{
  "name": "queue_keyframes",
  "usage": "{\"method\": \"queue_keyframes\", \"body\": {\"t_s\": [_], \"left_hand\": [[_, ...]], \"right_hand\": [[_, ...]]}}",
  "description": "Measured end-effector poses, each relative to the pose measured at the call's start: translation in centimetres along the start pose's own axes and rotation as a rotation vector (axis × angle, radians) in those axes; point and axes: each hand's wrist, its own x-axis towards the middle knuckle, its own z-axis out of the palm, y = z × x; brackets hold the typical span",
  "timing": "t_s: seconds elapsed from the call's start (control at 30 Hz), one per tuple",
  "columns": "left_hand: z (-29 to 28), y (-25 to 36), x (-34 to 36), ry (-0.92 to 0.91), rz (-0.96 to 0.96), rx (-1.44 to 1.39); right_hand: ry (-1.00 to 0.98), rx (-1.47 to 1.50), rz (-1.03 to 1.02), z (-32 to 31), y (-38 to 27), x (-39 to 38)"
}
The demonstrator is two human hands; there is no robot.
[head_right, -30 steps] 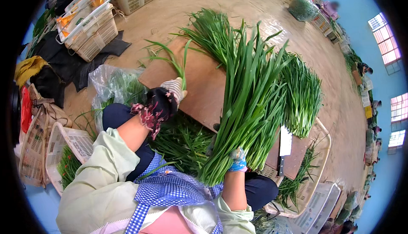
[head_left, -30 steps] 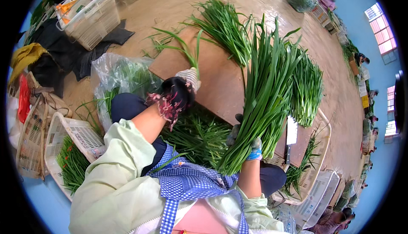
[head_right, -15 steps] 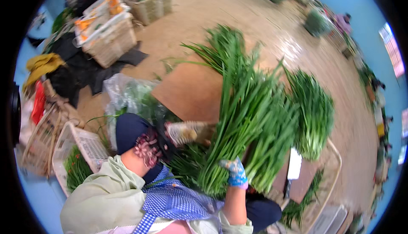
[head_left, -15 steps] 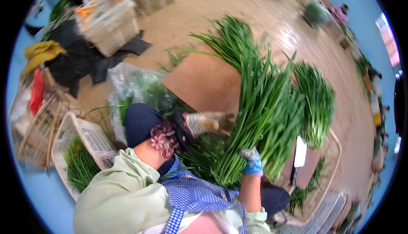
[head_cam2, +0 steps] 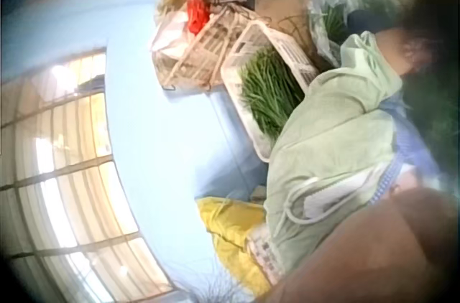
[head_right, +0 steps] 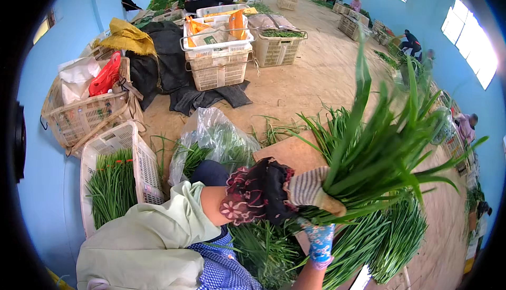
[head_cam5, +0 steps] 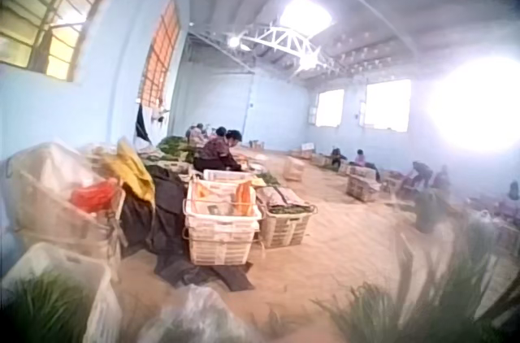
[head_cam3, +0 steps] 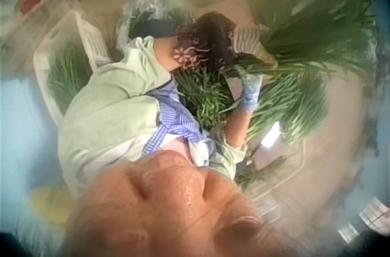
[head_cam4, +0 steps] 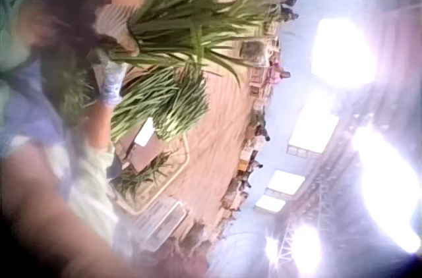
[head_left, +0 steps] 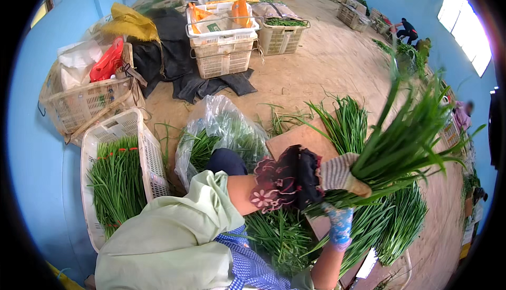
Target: The person sits on the floor and trims the root ends of green onions using a knife on a cutting board. They gather the trimmed onions into bundles and place them on the floor beside them.
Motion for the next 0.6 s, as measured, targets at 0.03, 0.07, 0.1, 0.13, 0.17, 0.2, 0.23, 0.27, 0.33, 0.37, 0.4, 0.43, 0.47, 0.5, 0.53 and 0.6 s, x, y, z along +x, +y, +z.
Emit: {"method": "queue_keyframes", "body": {"t_s": [0.03,0.07,0.1,0.13,0.17,0.2,0.23,0.27,0.33,0.37,0.4,0.43,0.47,0.5,0.53,0.6], "left_hand": [[0.6,0.7,0.7,0.012,0.005,0.017],[1.4,3.6,1.4,-0.026,0.003,-0.039],[1.8,5.3,1.8,-0.060,0.006,-0.093],[2.0,4.8,2.4,-0.035,0.025,-0.105],[1.7,4.4,2.6,-0.047,-0.004,-0.097],[1.5,3.8,2.8,-0.067,-0.038,-0.099],[1.0,3.1,2.7,-0.078,-0.071,-0.092],[-0.2,0.1,3.3,-0.146,-0.138,0.101],[-0.7,-0.5,3.6,-0.036,0.252,0.473],[-1.3,-0.9,3.3,-0.001,0.224,0.569],[-2.0,-1.5,3.1,0.018,0.131,0.656],[-2.8,-2.1,2.9,0.036,0.029,0.752],[-3.4,-2.5,2.4,0.051,-0.105,0.874],[-4.2,-3.5,2.1,0.061,-0.252,0.996],[-5.0,-4.0,2.2,0.068,-0.364,1.083],[-5.5,-5.3,1.8,0.049,-0.513,1.201]], "right_hand": [[0.083,-0.007,-0.086,-0.7,0.6,0.9],[0.165,-0.012,-0.166,-1.3,1.7,1.8],[0.332,0.160,-0.326,-1.2,1.9,2.6],[0.330,-0.041,-0.240,-2.8,2.7,2.7],[0.301,-0.009,-0.178,-3.7,3.2,3.4],[0.283,0.018,-0.109,-4.7,3.6,3.7],[0.293,0.095,-0.141,-4.6,2.7,4.5],[0.279,0.259,-0.202,-4.4,2.7,5.1],[0.369,0.002,-0.161,-5.8,5.8,5.0],[0.351,-0.010,-0.128,-5.9,5.4,5.0],[0.333,-0.021,-0.095,-6.0,5.0,4.9],[0.318,-0.035,-0.068,-6.1,4.9,4.9],[0.311,-0.103,-0.068,-6.1,5.7,5.2],[0.303,-0.170,-0.068,-6.2,7.1,5.5],[0.296,-0.242,-0.073,-6.2,7.9,5.8],[0.287,-0.362,-0.077,-6.3,9.1,6.4]]}}
